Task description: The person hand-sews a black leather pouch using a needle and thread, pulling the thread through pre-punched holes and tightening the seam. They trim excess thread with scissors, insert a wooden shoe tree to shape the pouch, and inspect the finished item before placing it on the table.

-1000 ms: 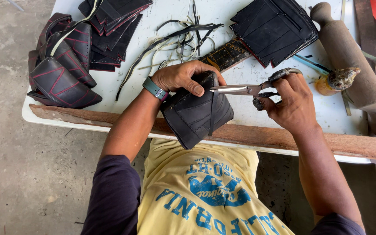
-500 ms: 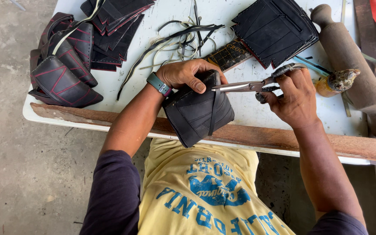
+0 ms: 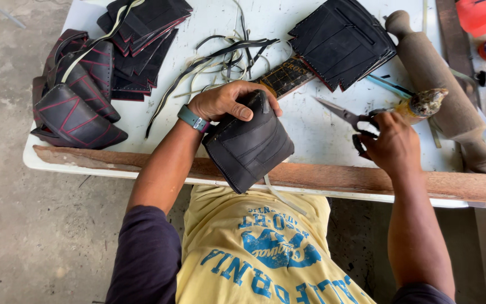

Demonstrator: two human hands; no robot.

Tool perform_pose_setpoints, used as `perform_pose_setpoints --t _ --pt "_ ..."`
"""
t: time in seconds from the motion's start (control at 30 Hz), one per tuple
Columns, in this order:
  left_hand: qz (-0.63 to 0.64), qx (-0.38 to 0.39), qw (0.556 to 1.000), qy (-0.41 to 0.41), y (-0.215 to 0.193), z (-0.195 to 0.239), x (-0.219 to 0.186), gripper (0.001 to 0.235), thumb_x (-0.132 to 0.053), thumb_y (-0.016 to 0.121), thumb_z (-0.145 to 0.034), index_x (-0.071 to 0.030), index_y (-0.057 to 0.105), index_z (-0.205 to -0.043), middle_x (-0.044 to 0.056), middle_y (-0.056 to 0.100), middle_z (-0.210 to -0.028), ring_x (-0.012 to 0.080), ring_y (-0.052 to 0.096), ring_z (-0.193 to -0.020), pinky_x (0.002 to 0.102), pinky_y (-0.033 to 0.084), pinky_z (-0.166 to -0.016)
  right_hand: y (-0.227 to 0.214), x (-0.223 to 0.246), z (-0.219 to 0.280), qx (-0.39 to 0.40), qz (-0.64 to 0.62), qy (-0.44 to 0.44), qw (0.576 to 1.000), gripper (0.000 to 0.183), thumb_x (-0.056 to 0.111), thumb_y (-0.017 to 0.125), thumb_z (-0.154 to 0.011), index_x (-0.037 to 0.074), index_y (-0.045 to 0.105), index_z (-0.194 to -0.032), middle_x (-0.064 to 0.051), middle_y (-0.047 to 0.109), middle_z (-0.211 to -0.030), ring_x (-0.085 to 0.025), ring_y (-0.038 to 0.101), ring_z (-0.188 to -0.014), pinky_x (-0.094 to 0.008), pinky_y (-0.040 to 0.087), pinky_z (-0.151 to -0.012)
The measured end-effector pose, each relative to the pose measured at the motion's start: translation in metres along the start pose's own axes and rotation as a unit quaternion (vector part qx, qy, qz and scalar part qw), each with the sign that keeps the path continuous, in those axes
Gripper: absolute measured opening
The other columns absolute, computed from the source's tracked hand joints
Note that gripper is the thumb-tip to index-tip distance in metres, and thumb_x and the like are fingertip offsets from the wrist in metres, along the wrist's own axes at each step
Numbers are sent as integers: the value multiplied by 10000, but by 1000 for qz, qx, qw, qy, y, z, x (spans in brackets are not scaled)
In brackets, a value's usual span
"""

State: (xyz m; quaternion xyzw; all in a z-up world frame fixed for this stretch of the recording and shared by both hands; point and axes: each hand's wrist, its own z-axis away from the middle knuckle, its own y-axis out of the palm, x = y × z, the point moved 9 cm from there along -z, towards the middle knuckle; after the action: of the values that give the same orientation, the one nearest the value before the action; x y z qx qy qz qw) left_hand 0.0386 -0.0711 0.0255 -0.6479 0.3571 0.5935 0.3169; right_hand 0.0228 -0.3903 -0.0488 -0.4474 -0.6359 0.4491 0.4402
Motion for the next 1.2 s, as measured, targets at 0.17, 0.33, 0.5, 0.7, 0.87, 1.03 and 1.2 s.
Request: perform_pose_setpoints --t 0.17,0.33,0.5,0.7,0.87,1.03,1.2 --pt "-13 -62 997 47 -10 8 -17 547 -429 814 -885 -79 613 -1252 62 660 -1249 182 589 -1231 333 442 -1114 31 -13 -13 16 -28 38 999 441 268 885 -768 64 722 -1123 -148 717 -1116 -349 698 -932 -443 559 -808" --pt "-153 -170 974 -9 -14 6 -11 362 -416 626 -1047 -61 682 -1089 48 727 -1124 135 654 -1127 296 483 -1055 -13 13 14 -12 -20 13 1000 448 193 864 -691 72 701 -1091 -170 690 -1081 -385 659 -989 -456 550 -864" --pt "-225 -181 957 -34 -14 8 2 290 -319 634 -1002 -45 690 -1075 30 744 -1041 104 653 -967 283 510 -908 -11 124 75 240 -256 -39 936 311 372 701 -840 108 737 -999 -107 747 -771 -351 719 -700 -453 568 -657" --pt "-185 -221 957 -34 -20 20 20 287 -320 631 -1038 -43 686 -1093 36 738 -1025 83 624 -902 254 526 -843 94 167 139 382 -68 13 921 567 594 549 -996 49 705 -978 -194 702 -767 -384 702 -745 -502 555 -657" --pt "-161 -238 957 42 -21 38 11 363 -383 623 -1065 -34 658 -1159 64 739 -1120 96 648 -1026 258 526 -938 118 175 122 163 -136 -63 975 466 518 588 -945 82 751 -923 -179 729 -806 -388 698 -714 -503 543 -601" --pt "-62 -245 966 53 -23 56 23 421 -426 645 -1024 -40 637 -1191 93 724 -1180 138 665 -1056 306 548 -966 72 182 126 157 -246 -63 954 278 371 672 -941 118 782 -969 -133 733 -798 -354 681 -671 -460 553 -618" --pt "-75 -327 936 108 -40 94 9 415 -441 617 -1086 -35 626 -1174 129 718 -1154 174 679 -1075 328 548 -1021 -28 164 77 77 -436 -92 892 128 165 688 -938 51 743 -953 -88 666 -866 -210 653 -768 -343 552 -635"
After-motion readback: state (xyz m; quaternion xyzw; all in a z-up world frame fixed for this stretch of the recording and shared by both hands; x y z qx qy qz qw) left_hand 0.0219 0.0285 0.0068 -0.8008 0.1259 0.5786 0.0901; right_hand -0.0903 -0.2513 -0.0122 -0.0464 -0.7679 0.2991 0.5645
